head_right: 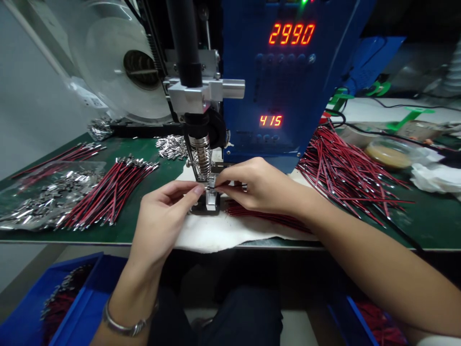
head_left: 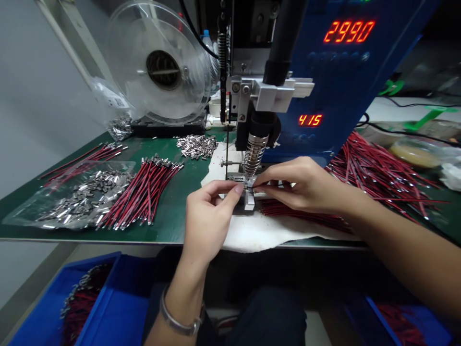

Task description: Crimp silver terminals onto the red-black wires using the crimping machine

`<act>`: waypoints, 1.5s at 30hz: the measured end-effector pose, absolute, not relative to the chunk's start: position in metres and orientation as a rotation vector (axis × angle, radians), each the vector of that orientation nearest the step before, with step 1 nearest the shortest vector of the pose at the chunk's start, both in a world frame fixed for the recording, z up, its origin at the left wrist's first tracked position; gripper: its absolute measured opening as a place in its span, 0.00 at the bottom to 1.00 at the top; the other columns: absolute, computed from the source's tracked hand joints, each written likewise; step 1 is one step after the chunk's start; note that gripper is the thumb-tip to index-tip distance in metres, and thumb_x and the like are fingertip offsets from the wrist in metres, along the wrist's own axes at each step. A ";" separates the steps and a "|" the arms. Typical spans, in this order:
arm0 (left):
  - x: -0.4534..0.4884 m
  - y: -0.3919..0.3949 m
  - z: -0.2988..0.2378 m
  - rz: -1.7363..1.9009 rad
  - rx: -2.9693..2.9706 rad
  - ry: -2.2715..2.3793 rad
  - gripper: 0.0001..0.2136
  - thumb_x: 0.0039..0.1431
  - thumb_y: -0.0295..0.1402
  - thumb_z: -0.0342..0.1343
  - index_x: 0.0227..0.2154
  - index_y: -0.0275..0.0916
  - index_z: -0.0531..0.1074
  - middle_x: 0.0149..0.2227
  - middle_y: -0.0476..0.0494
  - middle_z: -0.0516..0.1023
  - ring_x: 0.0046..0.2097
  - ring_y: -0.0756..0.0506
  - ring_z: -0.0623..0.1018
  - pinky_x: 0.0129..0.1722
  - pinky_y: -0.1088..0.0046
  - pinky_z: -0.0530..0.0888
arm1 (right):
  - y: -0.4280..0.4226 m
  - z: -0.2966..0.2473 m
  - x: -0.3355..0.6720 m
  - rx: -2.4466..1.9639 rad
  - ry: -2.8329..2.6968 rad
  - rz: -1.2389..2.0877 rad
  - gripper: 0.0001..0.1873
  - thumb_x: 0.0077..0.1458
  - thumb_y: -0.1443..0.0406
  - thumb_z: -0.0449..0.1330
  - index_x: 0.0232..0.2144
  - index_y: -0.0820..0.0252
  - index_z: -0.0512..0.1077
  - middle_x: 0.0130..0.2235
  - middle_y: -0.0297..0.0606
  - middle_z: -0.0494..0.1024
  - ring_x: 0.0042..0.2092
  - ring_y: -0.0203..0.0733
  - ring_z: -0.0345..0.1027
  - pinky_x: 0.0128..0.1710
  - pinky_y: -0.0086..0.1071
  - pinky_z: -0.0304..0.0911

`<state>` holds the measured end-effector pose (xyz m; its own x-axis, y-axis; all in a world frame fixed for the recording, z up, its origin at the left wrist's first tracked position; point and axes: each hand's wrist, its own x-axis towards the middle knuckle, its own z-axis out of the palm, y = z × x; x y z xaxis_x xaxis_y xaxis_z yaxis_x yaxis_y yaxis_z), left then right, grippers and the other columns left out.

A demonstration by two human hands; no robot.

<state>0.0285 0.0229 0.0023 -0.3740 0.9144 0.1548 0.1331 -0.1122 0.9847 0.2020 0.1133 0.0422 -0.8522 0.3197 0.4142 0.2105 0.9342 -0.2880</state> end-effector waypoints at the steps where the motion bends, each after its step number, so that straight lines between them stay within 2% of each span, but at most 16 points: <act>1: 0.029 0.023 0.002 1.552 1.183 1.513 0.09 0.51 0.37 0.62 0.31 0.36 0.79 0.32 0.41 0.80 0.33 0.46 0.77 0.28 0.76 0.70 | 0.113 0.042 0.202 -0.379 -2.619 0.328 0.07 0.58 0.70 0.56 0.36 0.63 0.74 0.31 0.38 0.79 0.29 0.32 0.69 0.31 0.25 0.62; 9: 0.028 0.023 0.001 1.551 1.161 1.505 0.10 0.51 0.37 0.62 0.33 0.36 0.80 0.34 0.40 0.81 0.36 0.44 0.77 0.30 0.75 0.71 | 0.113 0.044 0.203 -0.369 -2.642 0.368 0.07 0.58 0.71 0.55 0.35 0.63 0.74 0.32 0.38 0.78 0.31 0.33 0.69 0.31 0.24 0.62; 17: 0.028 0.023 0.002 1.552 1.154 1.535 0.10 0.50 0.38 0.63 0.31 0.36 0.80 0.31 0.42 0.80 0.32 0.47 0.76 0.28 0.76 0.70 | 0.112 0.045 0.203 -0.397 -2.640 0.359 0.08 0.58 0.71 0.55 0.36 0.62 0.74 0.32 0.38 0.79 0.31 0.33 0.70 0.31 0.25 0.62; 36: 0.028 0.023 0.002 1.548 1.165 1.558 0.09 0.50 0.38 0.63 0.29 0.36 0.79 0.31 0.42 0.79 0.31 0.47 0.75 0.25 0.77 0.67 | 0.112 0.045 0.203 -0.408 -2.639 0.391 0.07 0.57 0.70 0.56 0.35 0.64 0.75 0.32 0.38 0.79 0.30 0.32 0.70 0.31 0.24 0.62; 45: 0.027 0.025 0.001 1.539 1.183 1.576 0.08 0.50 0.37 0.62 0.29 0.38 0.80 0.31 0.44 0.79 0.31 0.49 0.74 0.28 0.77 0.68 | 0.110 0.044 0.202 -0.391 -2.603 0.349 0.06 0.56 0.71 0.57 0.34 0.65 0.75 0.30 0.37 0.79 0.28 0.31 0.70 0.30 0.22 0.62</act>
<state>0.0270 0.0248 0.0009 -0.3985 0.9052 0.1475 0.1689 -0.0856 0.9819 0.2019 0.1102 0.0444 -0.8429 0.3337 0.4221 0.2108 0.9266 -0.3115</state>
